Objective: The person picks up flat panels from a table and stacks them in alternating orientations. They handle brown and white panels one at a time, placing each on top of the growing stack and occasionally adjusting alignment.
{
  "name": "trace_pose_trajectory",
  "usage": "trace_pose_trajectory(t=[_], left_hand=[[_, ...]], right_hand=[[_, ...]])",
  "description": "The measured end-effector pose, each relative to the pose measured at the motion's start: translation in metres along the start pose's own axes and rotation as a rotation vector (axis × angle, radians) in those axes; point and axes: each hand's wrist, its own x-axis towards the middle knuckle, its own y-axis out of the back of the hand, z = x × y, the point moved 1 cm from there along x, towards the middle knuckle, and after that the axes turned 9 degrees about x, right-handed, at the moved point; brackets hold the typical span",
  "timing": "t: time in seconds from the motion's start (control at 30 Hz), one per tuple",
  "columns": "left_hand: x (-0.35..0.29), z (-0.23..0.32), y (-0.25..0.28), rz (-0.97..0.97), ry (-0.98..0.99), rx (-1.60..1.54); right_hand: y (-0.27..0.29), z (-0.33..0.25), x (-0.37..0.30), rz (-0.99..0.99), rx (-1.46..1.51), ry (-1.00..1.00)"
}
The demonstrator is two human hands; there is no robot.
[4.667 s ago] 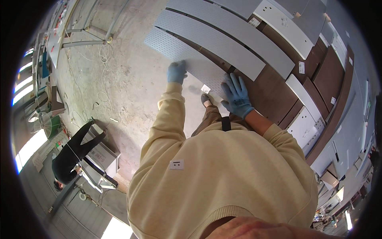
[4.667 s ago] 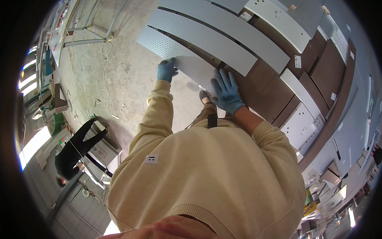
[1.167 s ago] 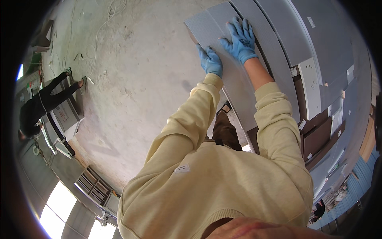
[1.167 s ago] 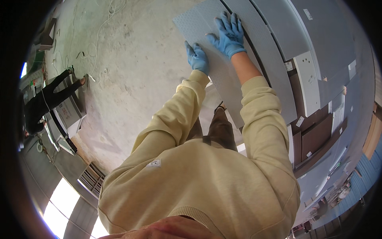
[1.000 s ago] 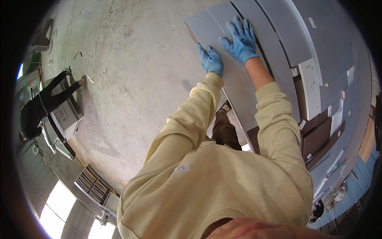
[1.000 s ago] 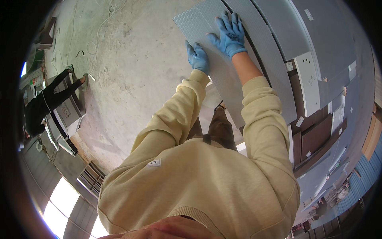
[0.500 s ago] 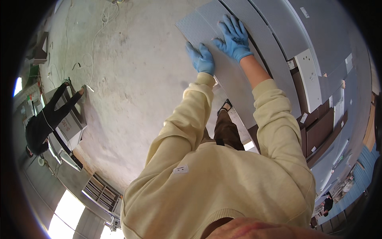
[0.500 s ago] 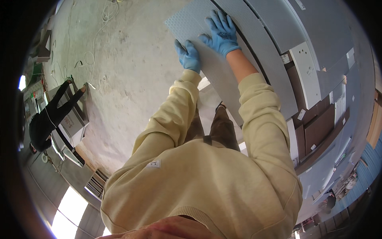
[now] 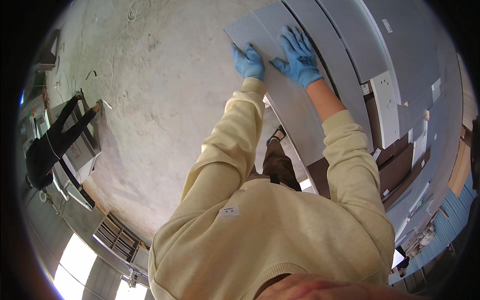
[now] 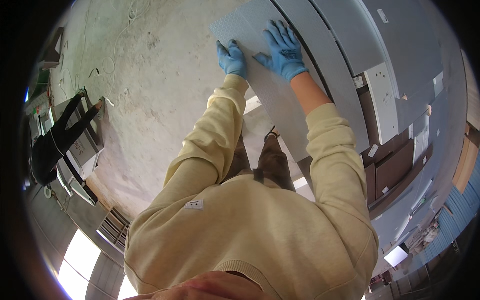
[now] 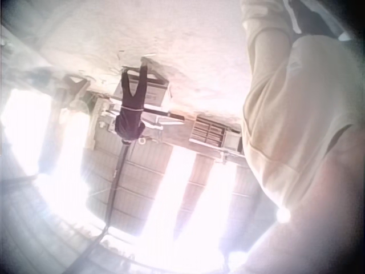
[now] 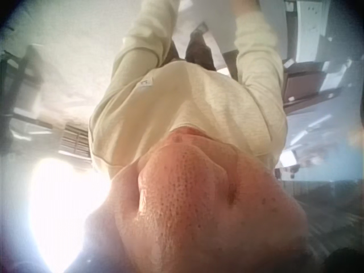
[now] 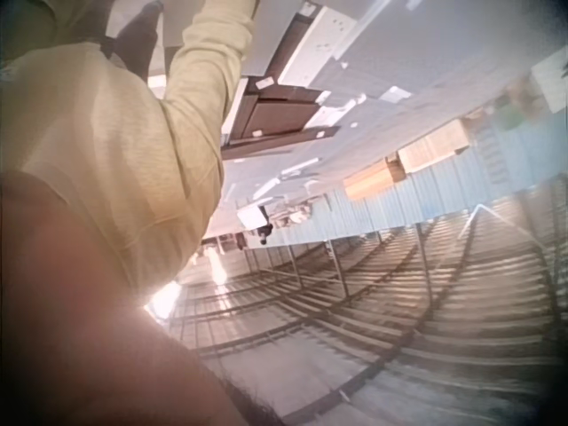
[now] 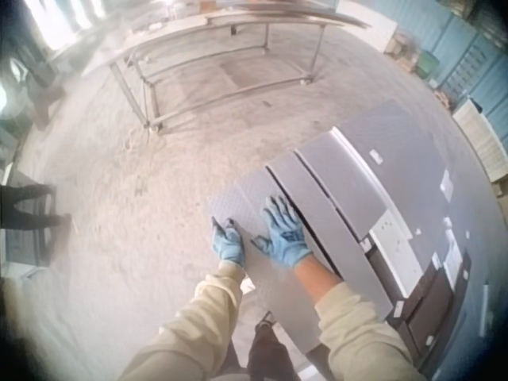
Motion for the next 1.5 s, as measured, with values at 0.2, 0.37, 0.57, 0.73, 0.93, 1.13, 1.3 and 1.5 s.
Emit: trace_pose_trajectory(t=[0.2,0.37,0.57,0.73,0.93,1.13,1.3,1.5], left_hand=[[-0.003,0.0,-0.002,0.025,-0.036,-0.105],[0.008,-0.016,-0.004,0.001,-0.116,-0.029],[0.01,-0.02,-0.004,0.026,-0.115,0.055],[-0.014,-0.021,0.006,-0.111,0.165,-0.291],[-0.171,-0.058,0.046,-0.42,0.62,-0.299],[-0.256,-0.077,0.03,-0.408,0.602,-0.331],[-0.251,-0.093,0.027,-0.415,0.628,-0.268],[-0.254,-0.103,0.021,-0.363,0.603,-0.337]], right_hand=[[0.004,-0.003,-0.003,-0.02,-0.036,-0.013],[0.011,-0.002,-0.017,-0.062,0.017,0.018],[0.009,-0.007,-0.022,-0.07,-0.006,-0.031],[0.031,0.018,-0.053,0.071,0.012,-0.101],[0.092,0.054,-0.16,0.295,-0.274,-0.537],[0.094,0.065,-0.199,0.25,-0.199,-0.603],[0.098,0.055,-0.198,0.241,-0.197,-0.621],[0.101,0.052,-0.198,0.216,-0.221,-0.623]])
